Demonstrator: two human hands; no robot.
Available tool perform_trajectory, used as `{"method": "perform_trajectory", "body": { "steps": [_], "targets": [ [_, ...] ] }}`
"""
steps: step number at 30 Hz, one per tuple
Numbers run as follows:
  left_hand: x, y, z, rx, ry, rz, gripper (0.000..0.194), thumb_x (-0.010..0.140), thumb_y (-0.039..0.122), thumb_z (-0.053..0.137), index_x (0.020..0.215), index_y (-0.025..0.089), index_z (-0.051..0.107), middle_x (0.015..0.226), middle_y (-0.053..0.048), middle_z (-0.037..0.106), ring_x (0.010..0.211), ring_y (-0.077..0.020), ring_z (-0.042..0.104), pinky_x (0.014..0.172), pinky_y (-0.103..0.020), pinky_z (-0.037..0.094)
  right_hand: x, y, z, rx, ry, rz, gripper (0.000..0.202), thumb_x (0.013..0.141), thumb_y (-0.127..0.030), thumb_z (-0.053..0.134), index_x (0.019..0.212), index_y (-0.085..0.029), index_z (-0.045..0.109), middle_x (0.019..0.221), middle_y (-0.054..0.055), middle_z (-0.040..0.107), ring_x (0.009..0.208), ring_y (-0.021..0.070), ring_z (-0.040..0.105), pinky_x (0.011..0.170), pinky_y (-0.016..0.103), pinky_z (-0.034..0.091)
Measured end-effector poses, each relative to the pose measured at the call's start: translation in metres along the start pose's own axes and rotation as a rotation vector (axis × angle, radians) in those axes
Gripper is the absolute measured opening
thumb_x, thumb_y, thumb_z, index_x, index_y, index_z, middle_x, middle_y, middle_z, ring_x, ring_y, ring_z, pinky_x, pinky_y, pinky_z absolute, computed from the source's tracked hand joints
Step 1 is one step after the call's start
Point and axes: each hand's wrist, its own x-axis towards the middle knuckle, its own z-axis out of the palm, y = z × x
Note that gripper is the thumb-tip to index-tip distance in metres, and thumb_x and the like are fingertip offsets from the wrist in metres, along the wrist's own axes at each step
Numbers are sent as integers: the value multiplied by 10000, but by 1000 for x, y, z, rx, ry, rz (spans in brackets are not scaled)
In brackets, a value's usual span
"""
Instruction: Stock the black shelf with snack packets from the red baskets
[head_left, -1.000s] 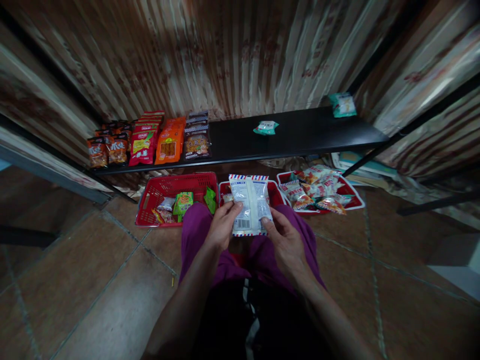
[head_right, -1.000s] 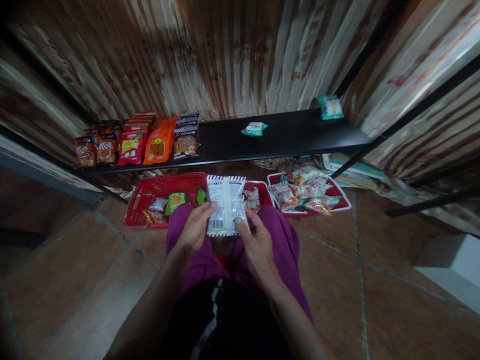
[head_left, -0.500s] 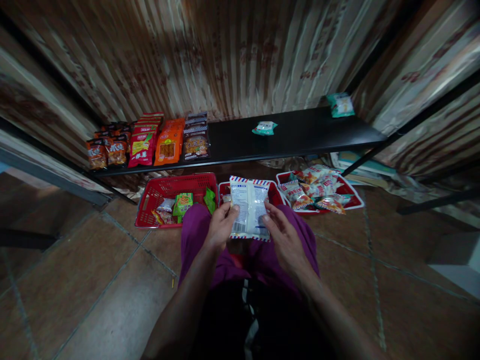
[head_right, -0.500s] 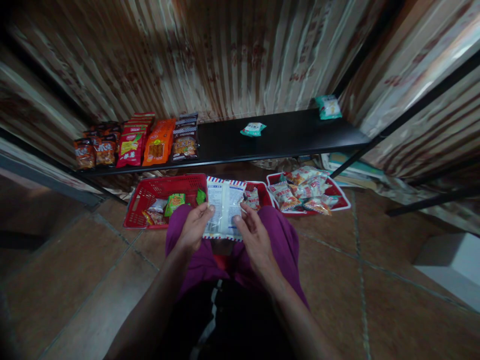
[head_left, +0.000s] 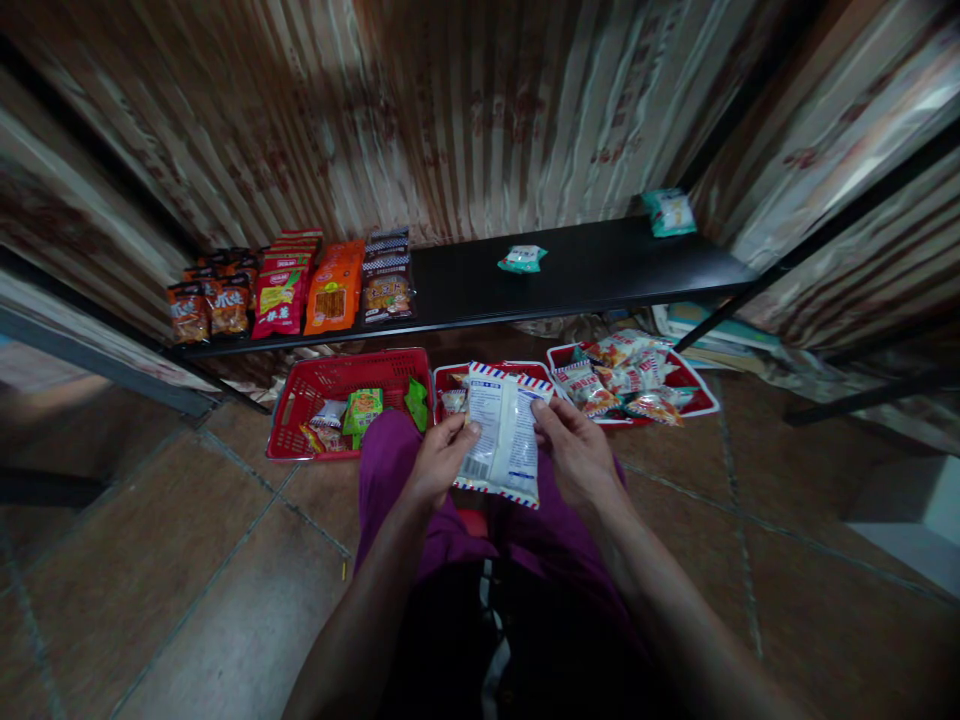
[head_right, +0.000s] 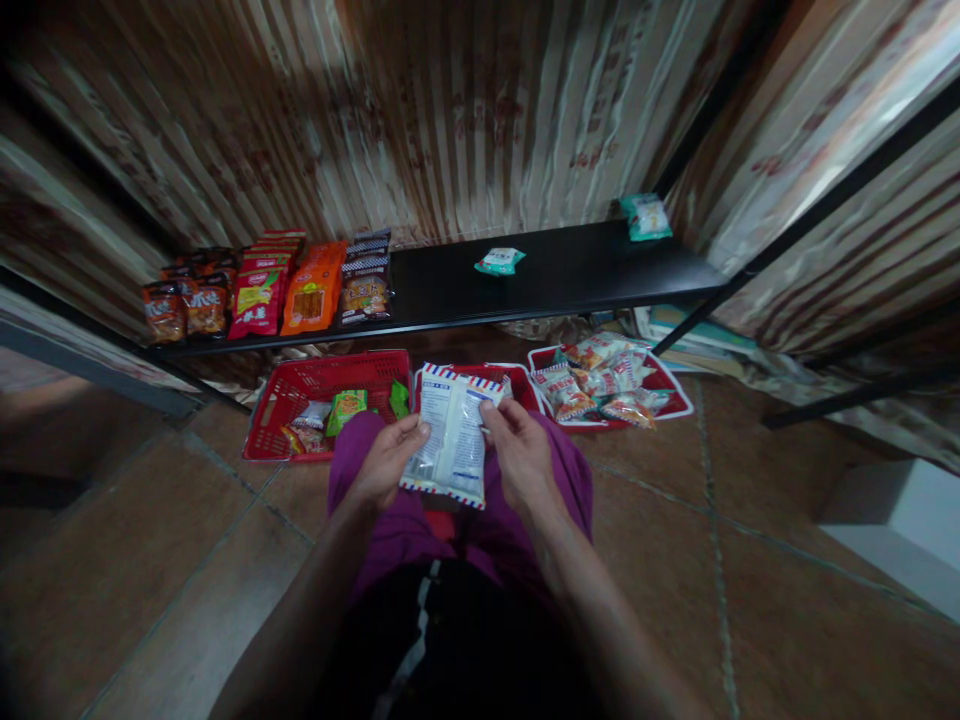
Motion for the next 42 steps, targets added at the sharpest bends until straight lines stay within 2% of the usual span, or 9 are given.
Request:
{"method": "perform_trajectory", "body": {
  "steps": [6,8,12,18,23,28,35,39,42],
  "targets": [
    [-5,3,1,-20,-134,6,476,662,384,759,1071,163,659,1006,-75,698,930,-216,639,832,-299,475,3,-2,2,2,73,-50,241,645,-437,727,736,-230,642,675,-34,651,554,126,557,519,245,420],
    [-6,2,0,22,-175,-21,508,658,368,764,1110,173,636,1020,-75,688,883,-207,643,777,-297,502,5,-4,1,7,99,-59,231,637,-432,729,694,-231,630,648,-40,639,540,123,548,516,246,418],
    [-7,0,-2,93,-201,-76,546,670,396,746,1149,178,599,1000,-82,674,785,-193,638,571,-248,514,9,-6,1,42,144,-60,265,591,-425,763,635,-214,609,560,-60,583,478,95,482,486,232,397],
    [-6,-1,0,46,-140,-64,497,638,417,764,1044,156,646,905,-70,676,705,-172,623,527,-236,499,12,-3,2,48,151,-57,281,579,-429,773,645,-202,621,553,-61,575,474,88,487,481,223,408],
    [-5,-3,-1,61,-149,-71,558,631,472,751,1069,145,637,877,-82,692,672,-183,628,513,-255,495,15,2,-2,20,120,-63,260,651,-445,727,719,-207,647,582,-50,600,485,97,533,480,225,425],
    [-4,-6,-3,46,-130,-62,556,625,479,752,1036,122,638,827,-85,697,629,-177,622,484,-254,494,16,2,-3,11,78,-42,271,639,-456,730,715,-213,636,628,-36,629,531,106,570,507,225,460],
    [-2,-3,-1,-47,-3,-48,496,626,435,759,985,116,638,812,-76,696,603,-156,616,484,-245,487,3,7,2,-60,-12,-6,484,617,-487,752,1013,-243,617,913,26,705,769,179,657,647,295,535],
    [-1,0,-1,-85,102,-56,410,651,363,754,967,129,635,835,-74,703,675,-178,647,587,-285,537,-3,12,2,-86,-64,15,554,588,-448,782,1070,-247,597,891,26,712,824,208,667,708,337,552],
    [-1,2,-1,-104,139,-69,357,673,321,743,954,128,636,849,-77,706,705,-186,657,624,-305,555,-4,13,2,-74,-113,-1,534,589,-414,788,1061,-247,604,874,14,711,813,205,670,725,348,554]
  ]
}}
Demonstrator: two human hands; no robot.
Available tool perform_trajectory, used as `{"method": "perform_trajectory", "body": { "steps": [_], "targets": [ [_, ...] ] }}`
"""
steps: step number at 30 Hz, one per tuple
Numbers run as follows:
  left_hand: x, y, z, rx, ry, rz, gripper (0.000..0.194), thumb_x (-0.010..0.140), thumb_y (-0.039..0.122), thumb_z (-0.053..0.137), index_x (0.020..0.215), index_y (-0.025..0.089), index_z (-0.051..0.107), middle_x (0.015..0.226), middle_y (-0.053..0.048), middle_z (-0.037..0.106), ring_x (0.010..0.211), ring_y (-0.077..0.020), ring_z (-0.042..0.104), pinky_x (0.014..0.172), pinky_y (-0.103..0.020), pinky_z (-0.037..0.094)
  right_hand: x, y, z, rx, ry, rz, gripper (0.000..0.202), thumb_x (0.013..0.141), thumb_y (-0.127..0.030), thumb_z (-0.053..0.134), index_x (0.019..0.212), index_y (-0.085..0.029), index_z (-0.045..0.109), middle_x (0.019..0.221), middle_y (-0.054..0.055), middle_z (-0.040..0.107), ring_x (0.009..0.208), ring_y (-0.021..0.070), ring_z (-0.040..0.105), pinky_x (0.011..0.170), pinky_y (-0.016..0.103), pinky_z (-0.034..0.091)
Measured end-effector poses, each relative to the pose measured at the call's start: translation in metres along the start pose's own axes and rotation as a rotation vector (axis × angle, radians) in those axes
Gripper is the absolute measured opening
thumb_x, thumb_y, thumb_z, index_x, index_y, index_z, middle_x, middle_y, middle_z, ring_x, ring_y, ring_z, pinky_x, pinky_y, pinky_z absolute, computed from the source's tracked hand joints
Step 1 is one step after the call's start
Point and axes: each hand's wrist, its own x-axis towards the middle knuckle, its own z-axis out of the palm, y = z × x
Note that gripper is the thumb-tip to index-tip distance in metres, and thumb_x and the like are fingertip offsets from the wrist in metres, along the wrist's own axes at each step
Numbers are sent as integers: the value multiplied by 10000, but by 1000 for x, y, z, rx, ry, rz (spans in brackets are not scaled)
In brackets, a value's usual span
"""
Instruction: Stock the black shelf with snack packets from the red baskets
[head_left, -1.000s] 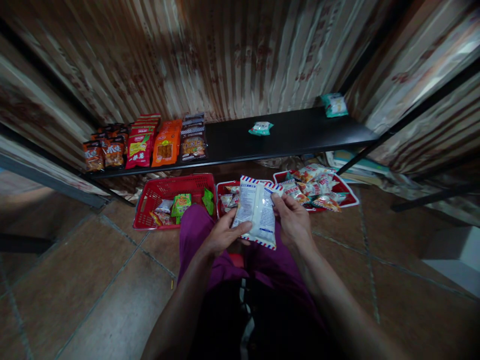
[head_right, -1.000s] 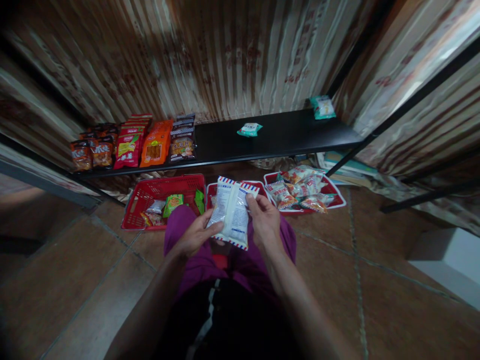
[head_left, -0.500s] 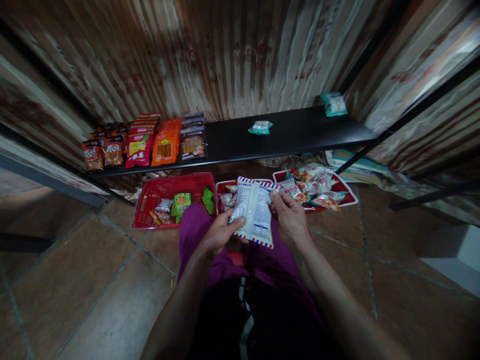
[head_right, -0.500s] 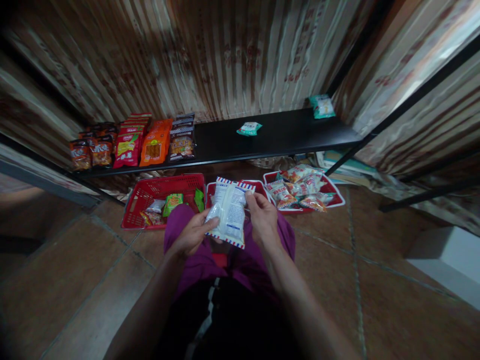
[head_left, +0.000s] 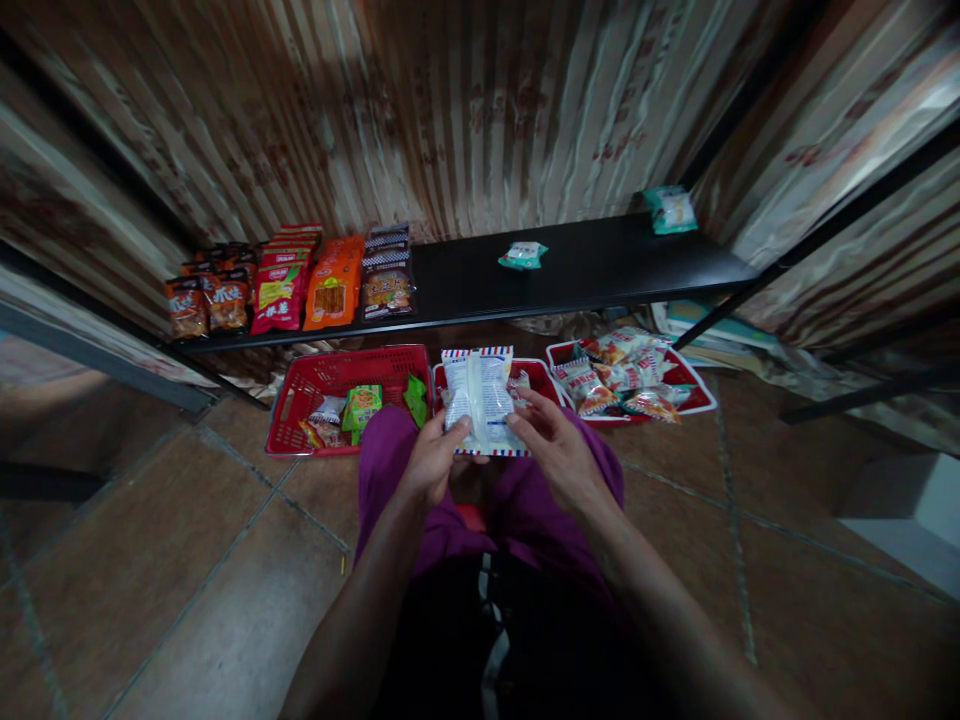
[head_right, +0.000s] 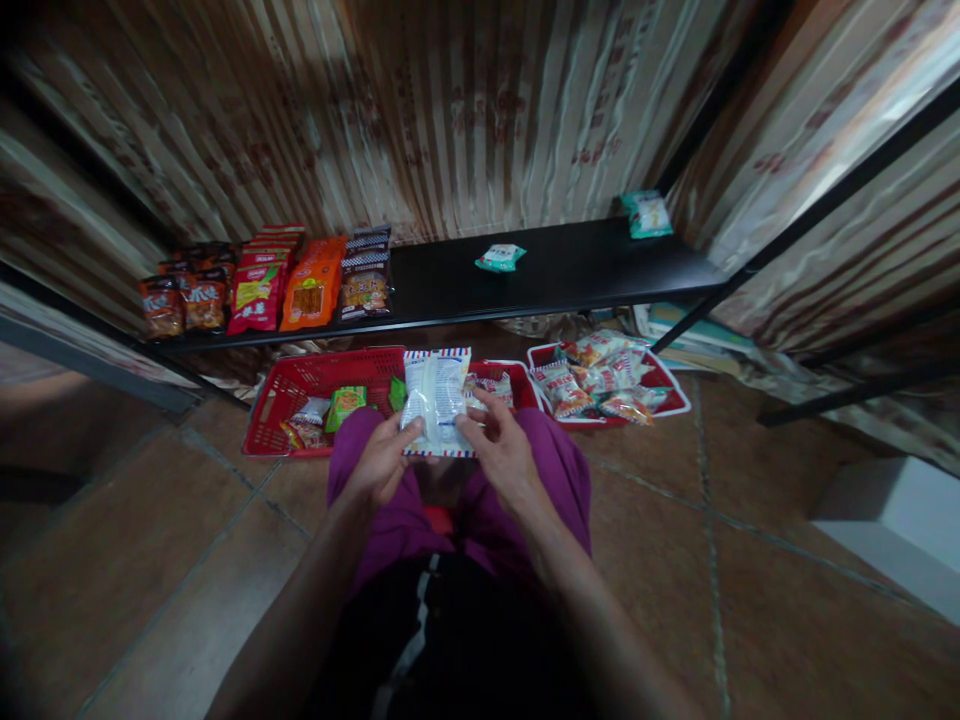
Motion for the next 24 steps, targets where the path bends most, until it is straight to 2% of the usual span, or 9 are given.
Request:
{"method": "perform_trajectory", "body": {
  "steps": [7,15,20,24],
  "targets": [
    [-1,0,1,-3,-40,-5,390,680,332,740,1005,145,631,881,-68,712,751,-197,671,636,-298,560,3,3,-3,24,20,-35,451,599,-382,786,1000,-248,628,841,-5,706,732,170,658,680,312,541],
    [2,0,5,-156,-24,49,449,599,410,791,930,128,675,898,-84,729,954,-256,657,865,-357,495,1,0,-3,3,16,-52,425,591,-383,787,960,-244,630,805,-6,691,704,162,640,654,302,522],
    [3,-2,4,-185,-1,43,471,556,397,813,914,123,677,854,-79,734,906,-253,671,869,-363,485,1,2,-2,-35,27,-70,445,594,-396,782,976,-240,615,846,7,679,714,164,635,651,311,526],
    [2,-1,5,-182,24,37,461,527,391,822,872,122,677,820,-73,733,868,-245,676,850,-351,488,1,8,-4,-115,36,-136,412,645,-404,742,995,-238,603,903,26,672,805,187,639,703,333,529]
  ]
}}
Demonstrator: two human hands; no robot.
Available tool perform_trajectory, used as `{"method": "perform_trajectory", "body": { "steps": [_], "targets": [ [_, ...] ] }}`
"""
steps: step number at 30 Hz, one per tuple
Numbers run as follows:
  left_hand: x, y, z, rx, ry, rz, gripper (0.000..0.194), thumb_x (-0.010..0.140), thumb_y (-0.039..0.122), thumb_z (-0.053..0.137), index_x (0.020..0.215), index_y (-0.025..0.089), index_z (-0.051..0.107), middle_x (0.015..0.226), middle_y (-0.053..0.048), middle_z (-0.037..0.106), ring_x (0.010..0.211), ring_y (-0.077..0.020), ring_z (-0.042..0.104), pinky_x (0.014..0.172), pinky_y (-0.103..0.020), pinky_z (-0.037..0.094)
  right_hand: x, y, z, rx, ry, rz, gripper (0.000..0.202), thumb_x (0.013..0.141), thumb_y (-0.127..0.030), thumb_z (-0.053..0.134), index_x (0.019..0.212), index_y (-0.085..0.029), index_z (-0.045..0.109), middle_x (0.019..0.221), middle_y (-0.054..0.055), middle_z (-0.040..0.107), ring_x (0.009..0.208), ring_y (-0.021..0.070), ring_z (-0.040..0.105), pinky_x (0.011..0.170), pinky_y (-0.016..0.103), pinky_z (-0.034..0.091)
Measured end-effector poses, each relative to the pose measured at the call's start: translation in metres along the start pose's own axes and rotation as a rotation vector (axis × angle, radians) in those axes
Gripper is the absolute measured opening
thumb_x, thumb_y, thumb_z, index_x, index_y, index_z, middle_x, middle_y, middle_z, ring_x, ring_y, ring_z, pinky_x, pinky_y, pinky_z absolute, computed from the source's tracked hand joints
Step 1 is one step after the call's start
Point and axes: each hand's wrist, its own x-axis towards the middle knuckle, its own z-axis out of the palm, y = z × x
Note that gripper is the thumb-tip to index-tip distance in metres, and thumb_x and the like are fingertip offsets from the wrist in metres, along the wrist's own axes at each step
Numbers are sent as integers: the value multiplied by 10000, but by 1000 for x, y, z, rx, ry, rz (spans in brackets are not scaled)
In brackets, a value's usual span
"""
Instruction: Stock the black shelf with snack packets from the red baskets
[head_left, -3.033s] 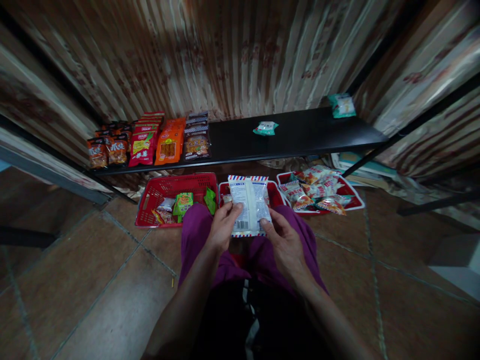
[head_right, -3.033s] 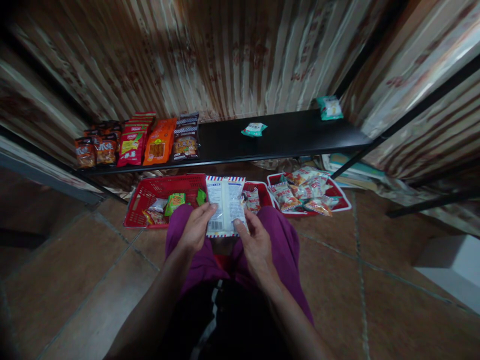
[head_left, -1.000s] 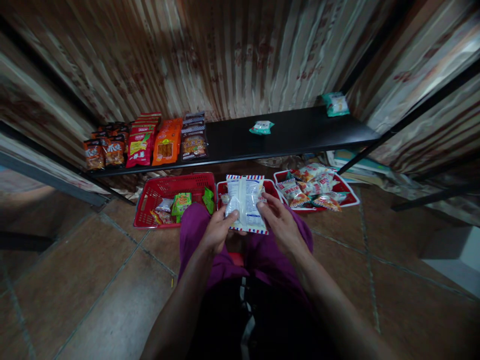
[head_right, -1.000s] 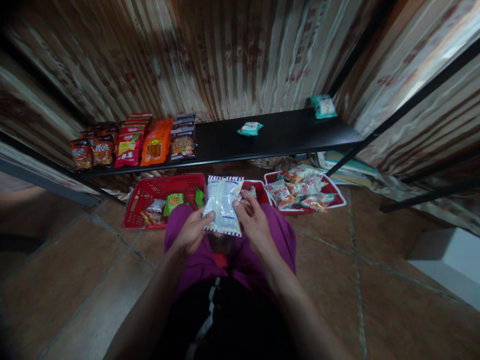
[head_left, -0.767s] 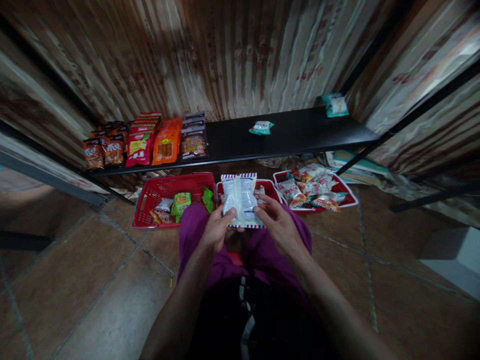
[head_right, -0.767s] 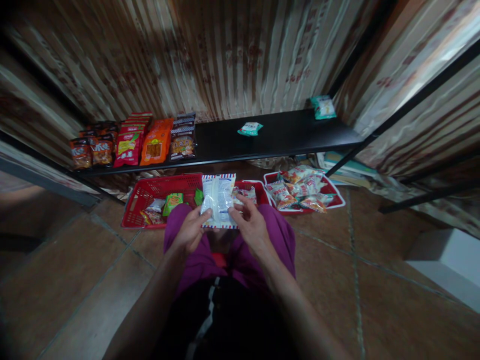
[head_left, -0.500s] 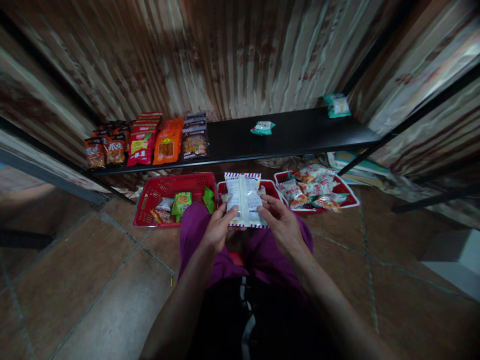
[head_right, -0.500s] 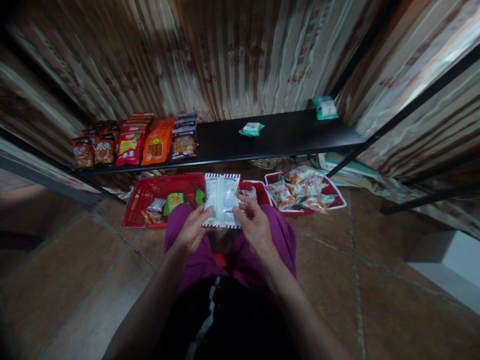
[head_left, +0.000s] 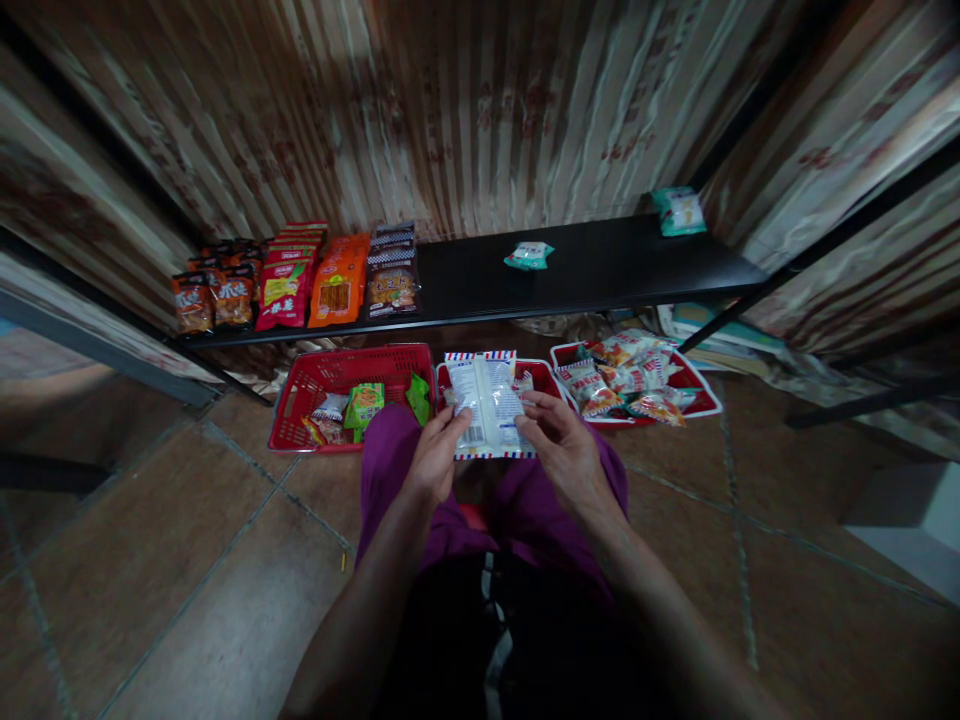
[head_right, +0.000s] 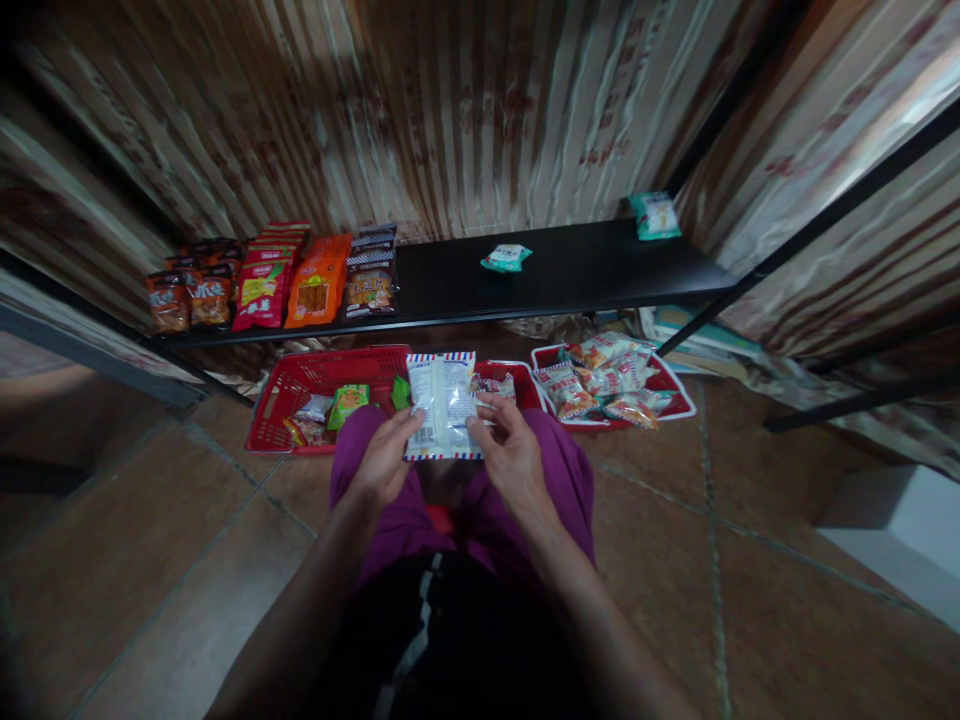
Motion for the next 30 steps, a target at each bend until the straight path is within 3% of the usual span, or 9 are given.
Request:
{"method": "perform_trajectory", "body": {
  "steps": [5,9,14,19,23,30],
  "targets": [
    [0,-2,-1,9,9,16,447,534,367,818,884,129,674,823,-70,729,858,-237,676,846,-347,485,-2,3,-4,-343,-15,-228,332,805,-363,590,1110,-234,569,1053,70,656,927,217,630,803,394,519],
    [2,-5,-2,20,12,22,439,547,370,809,890,135,670,832,-67,728,856,-232,675,840,-343,487,-5,-4,-4,-734,25,-563,298,838,-277,552,1130,-237,595,1162,94,626,1067,261,572,920,472,458],
    [3,-7,-2,20,7,45,452,567,373,796,922,130,657,852,-74,725,889,-238,669,848,-345,481,-8,-7,-2,-859,-12,-798,286,862,-162,501,1106,-245,626,1125,83,651,1040,241,576,908,457,471],
    [2,-7,-1,5,22,56,448,573,351,791,932,131,639,859,-73,717,906,-238,662,849,-340,476,-11,-4,-2,-864,-96,-809,328,872,-145,474,1149,-245,618,1118,75,662,1036,232,577,914,445,479],
    [0,-5,3,-11,23,47,412,597,340,779,926,148,623,886,-58,707,888,-217,658,823,-318,477,-13,-3,-1,-860,-142,-778,335,891,-238,494,1214,-216,582,1174,107,636,1088,239,564,941,441,469],
    [-1,-6,5,-88,-64,102,286,718,399,693,908,197,622,924,-13,684,865,-169,647,799,-286,482,-16,3,-2,-846,-247,-624,652,789,-443,628,1374,-258,408,1398,127,459,1270,292,445,1012,496,411]
  ]
}}
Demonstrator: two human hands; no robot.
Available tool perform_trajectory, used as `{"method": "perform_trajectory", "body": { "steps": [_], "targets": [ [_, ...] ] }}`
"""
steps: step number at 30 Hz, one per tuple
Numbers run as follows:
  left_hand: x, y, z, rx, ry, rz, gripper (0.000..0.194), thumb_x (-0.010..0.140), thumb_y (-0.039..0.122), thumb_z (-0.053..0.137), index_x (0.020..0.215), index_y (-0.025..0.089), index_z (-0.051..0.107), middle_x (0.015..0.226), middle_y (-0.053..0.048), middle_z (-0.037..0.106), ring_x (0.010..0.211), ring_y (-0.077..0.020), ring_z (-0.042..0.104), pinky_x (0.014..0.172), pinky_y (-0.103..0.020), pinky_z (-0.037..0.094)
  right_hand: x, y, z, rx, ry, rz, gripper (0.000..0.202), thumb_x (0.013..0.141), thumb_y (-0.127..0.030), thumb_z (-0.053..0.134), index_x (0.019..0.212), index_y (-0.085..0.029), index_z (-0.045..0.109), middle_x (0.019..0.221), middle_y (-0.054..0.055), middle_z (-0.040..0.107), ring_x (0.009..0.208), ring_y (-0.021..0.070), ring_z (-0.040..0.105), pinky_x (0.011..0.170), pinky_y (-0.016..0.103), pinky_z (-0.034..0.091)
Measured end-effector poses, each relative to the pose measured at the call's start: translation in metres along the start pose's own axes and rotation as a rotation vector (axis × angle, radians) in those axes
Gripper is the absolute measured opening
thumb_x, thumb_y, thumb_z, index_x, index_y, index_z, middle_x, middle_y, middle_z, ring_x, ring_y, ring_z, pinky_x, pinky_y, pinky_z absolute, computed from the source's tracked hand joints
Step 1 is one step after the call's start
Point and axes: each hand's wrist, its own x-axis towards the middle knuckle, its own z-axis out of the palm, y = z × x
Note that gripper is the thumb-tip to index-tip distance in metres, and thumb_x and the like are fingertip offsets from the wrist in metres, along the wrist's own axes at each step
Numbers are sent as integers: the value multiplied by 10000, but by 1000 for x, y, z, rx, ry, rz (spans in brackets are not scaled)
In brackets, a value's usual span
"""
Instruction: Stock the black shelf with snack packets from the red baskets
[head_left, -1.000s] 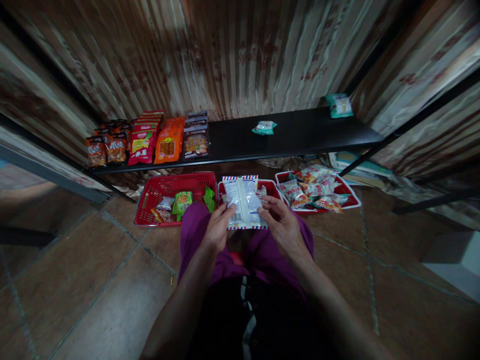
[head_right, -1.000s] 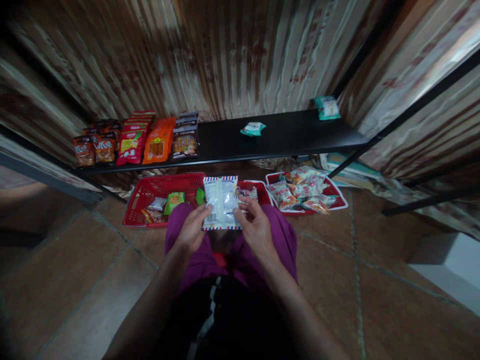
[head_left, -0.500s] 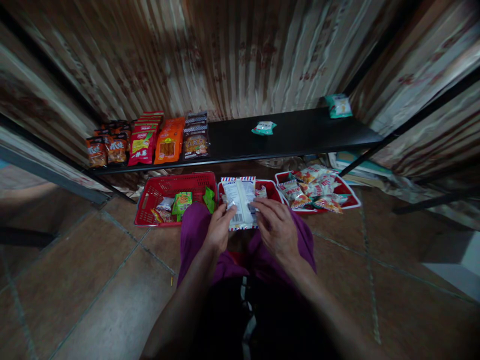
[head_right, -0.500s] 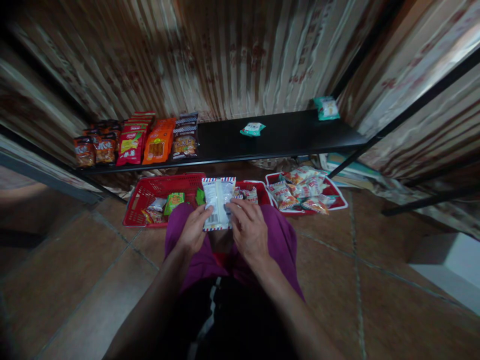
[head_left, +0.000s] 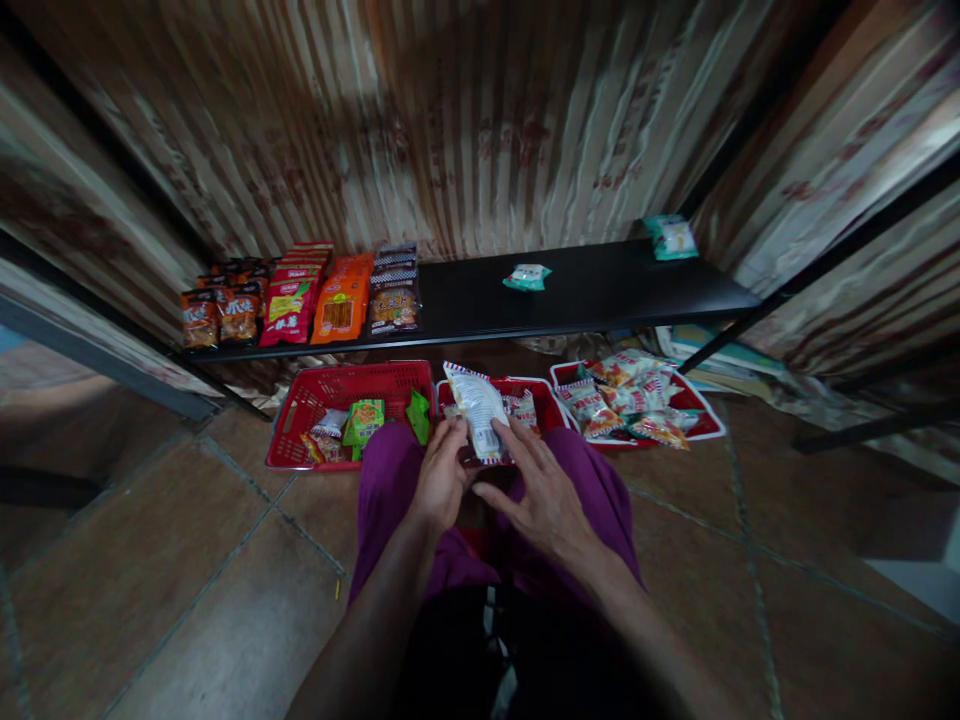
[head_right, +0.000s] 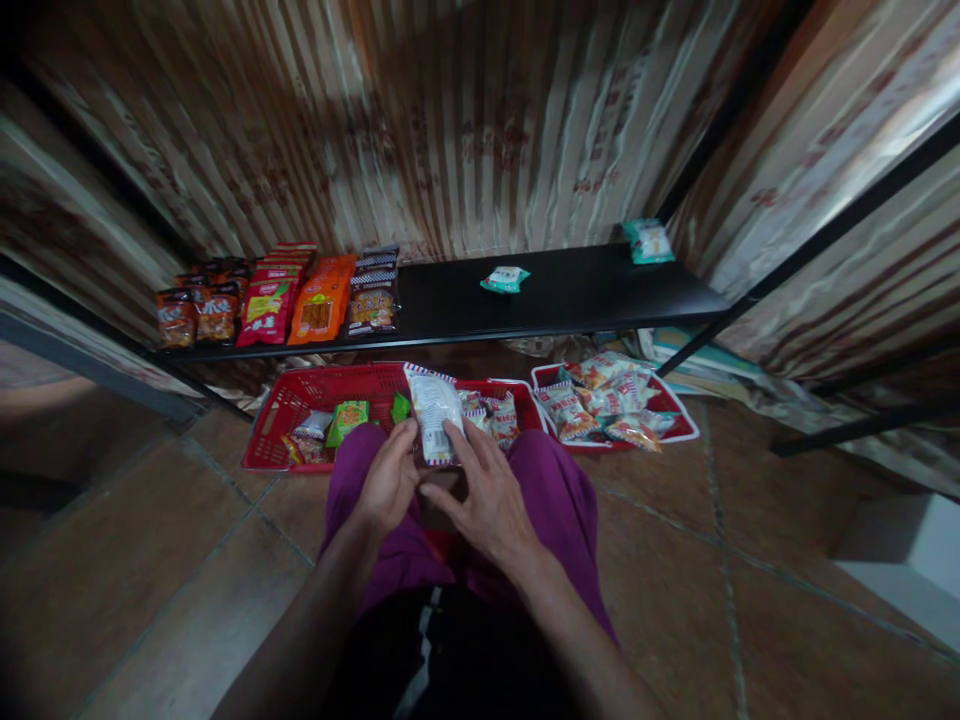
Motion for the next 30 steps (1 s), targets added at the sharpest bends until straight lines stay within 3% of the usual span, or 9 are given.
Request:
{"method": "perform_trajectory", "body": {
  "steps": [7,11,16,21,27,30],
  "targets": [
    [-6,-3,8,225,-21,14,386,779,471,615,1069,218,638,1186,-80,619,1033,-210,591,697,-237,489,2,-1,-3,228,197,280,412,807,-327,574,1208,-245,528,1168,92,634,1044,266,616,890,435,498],
    [-9,-3,16,290,-27,25,406,762,488,623,1033,186,652,1118,-108,635,1006,-243,597,653,-266,513,5,-1,-6,530,351,518,376,803,-402,577,1143,-248,534,1131,66,644,1038,242,613,893,398,493],
    [-6,-10,13,347,107,49,372,699,382,714,990,160,645,947,-87,673,845,-186,625,628,-236,488,7,-2,-5,1081,507,884,377,697,-434,677,1008,-239,588,1009,33,692,908,222,662,767,347,552],
    [0,-13,4,257,189,47,404,661,362,751,996,179,621,1053,-83,646,892,-188,614,637,-248,502,5,-2,-2,1261,522,944,341,635,-369,739,927,-232,630,950,16,715,855,222,680,697,328,575],
    [6,-6,5,157,110,47,434,693,413,725,1041,177,617,1048,-87,655,886,-162,626,775,-274,484,-1,-1,2,1264,442,944,263,691,-362,699,917,-244,634,926,3,728,830,219,691,674,324,580],
    [10,-3,7,139,129,44,453,665,426,744,1023,177,620,1023,-84,662,848,-146,627,777,-267,469,-3,-2,5,1268,408,970,249,697,-356,694,912,-250,628,912,2,731,818,224,694,660,336,580]
  ]
}}
